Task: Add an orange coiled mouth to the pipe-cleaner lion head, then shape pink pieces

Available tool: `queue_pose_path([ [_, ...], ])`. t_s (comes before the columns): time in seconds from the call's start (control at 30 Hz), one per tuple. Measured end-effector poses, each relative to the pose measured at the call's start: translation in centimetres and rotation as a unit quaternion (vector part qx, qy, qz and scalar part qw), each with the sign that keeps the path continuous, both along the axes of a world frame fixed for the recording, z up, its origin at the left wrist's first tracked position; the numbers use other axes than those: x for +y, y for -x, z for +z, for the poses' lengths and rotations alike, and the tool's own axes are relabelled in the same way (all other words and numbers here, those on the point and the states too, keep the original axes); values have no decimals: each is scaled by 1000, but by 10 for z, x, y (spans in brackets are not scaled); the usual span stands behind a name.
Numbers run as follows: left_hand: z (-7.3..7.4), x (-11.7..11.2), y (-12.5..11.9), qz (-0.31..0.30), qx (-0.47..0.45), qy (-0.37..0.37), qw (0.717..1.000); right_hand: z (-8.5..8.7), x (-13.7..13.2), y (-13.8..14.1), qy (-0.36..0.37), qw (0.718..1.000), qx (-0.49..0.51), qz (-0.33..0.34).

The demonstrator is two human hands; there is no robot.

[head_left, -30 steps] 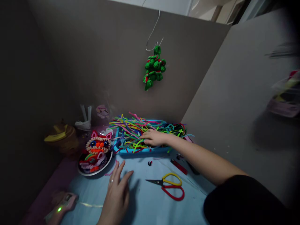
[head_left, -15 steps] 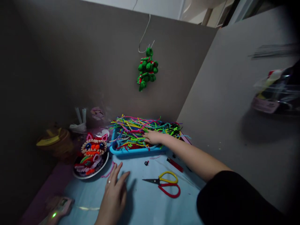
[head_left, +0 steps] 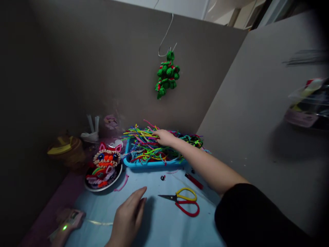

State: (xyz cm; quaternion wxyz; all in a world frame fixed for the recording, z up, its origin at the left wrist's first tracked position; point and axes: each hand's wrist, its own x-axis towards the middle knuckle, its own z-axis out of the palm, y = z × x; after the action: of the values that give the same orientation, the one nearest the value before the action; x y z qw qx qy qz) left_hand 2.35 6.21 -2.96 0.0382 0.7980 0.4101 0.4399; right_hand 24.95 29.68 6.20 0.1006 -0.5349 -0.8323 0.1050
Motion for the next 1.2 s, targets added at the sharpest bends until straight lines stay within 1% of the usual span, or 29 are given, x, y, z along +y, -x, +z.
queue_pose_path([
  [0.07,1,-1,0,2,7,-6,1000,-17,5,10,12,1000,-19,-19],
  [0.13,2,-1,0,0,8,-9,1000,-30,13,10,20,998,-27,-49],
  [0.17,2,-1,0,-2,7,-11,1000,-34,17,7,22,998,-23,-62],
  [0.23,3,-2,0,-6,6,-12,1000,-37,28,-3,17,996,-2,-84],
  [0.3,4,-3,0,-8,5,-11,1000,-34,39,-17,5,994,32,-102],
  [0.4,6,-4,0,-8,5,-4,1000,-25,51,-39,3,990,90,-111],
  [0.5,7,-5,-1,-8,3,-9,1000,-17,56,-57,9,983,146,-111],
  [0.6,8,-5,-1,-11,5,-14,1000,-14,56,-67,18,975,193,-108],
  [0.73,9,-4,-1,-9,8,-14,1000,-12,52,-67,40,969,228,-88],
  [0.9,5,-2,0,-12,9,-19,1000,-3,49,-66,50,973,214,-67],
  [1.07,-3,-1,2,-7,11,-21,1000,10,40,-65,12,981,182,-68],
  [1.2,-7,-1,3,1,20,-1,1000,18,24,-46,-23,989,139,-46],
])
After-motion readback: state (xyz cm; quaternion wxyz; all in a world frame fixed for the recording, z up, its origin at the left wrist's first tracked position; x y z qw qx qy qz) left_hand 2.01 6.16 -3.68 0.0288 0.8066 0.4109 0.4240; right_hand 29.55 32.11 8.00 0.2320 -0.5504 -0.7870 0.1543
